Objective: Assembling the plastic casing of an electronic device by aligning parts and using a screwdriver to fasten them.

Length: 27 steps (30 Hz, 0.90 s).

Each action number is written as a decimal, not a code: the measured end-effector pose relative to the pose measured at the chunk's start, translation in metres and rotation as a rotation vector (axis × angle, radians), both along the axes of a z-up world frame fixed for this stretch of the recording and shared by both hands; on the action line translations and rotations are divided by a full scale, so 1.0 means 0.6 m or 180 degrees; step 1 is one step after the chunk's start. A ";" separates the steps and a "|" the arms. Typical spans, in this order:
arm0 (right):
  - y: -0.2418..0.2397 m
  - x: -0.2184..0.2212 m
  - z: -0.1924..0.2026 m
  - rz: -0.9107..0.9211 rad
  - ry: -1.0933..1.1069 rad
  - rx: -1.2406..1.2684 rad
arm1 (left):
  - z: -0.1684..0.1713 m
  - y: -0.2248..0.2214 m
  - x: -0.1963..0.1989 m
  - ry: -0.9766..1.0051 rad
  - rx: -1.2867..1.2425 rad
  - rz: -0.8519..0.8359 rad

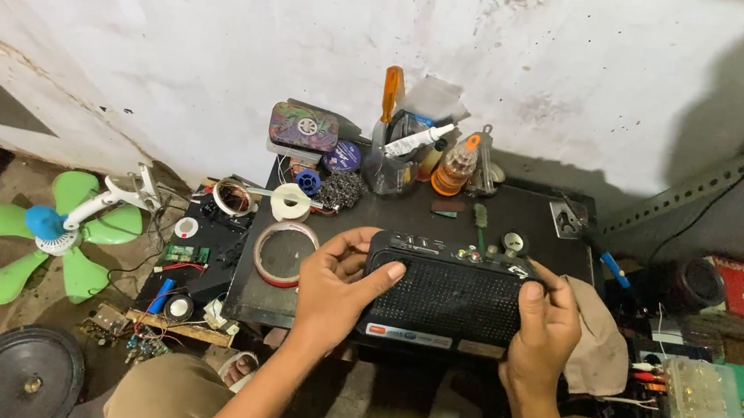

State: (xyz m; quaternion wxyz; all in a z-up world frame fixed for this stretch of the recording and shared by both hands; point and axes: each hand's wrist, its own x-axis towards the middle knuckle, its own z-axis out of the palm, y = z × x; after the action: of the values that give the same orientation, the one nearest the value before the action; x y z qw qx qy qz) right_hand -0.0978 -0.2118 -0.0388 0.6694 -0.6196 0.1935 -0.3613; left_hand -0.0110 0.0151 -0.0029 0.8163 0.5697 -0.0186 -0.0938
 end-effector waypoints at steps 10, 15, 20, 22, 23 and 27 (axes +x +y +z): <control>0.006 0.002 0.012 0.0114 0.0219 -0.0327 | 0.011 0.002 -0.007 -0.0048 0.0225 -0.0067; 0.032 0.009 0.016 0.0609 -0.0038 0.0632 | -0.008 -0.003 0.007 -0.0436 -0.0050 0.0097; 0.025 0.004 0.024 0.0858 0.0226 0.0246 | -0.039 0.002 0.023 -0.0548 -0.0219 0.0169; 0.029 0.001 0.026 0.0911 0.0336 0.0104 | -0.065 0.003 0.033 -0.0554 -0.0283 0.0170; 0.029 -0.001 0.022 0.0864 0.0346 0.0014 | -0.076 0.002 0.038 -0.0558 -0.0343 0.0103; 0.044 -0.003 0.044 0.0679 0.0218 0.0080 | -0.027 -0.001 0.027 -0.0510 -0.0448 -0.0046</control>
State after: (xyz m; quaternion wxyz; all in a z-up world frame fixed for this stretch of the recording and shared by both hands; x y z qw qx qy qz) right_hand -0.0996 -0.1853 -0.0126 0.7047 -0.6402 0.1537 -0.2643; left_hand 0.0053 0.0147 -0.0190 0.8494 0.5166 -0.0945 -0.0523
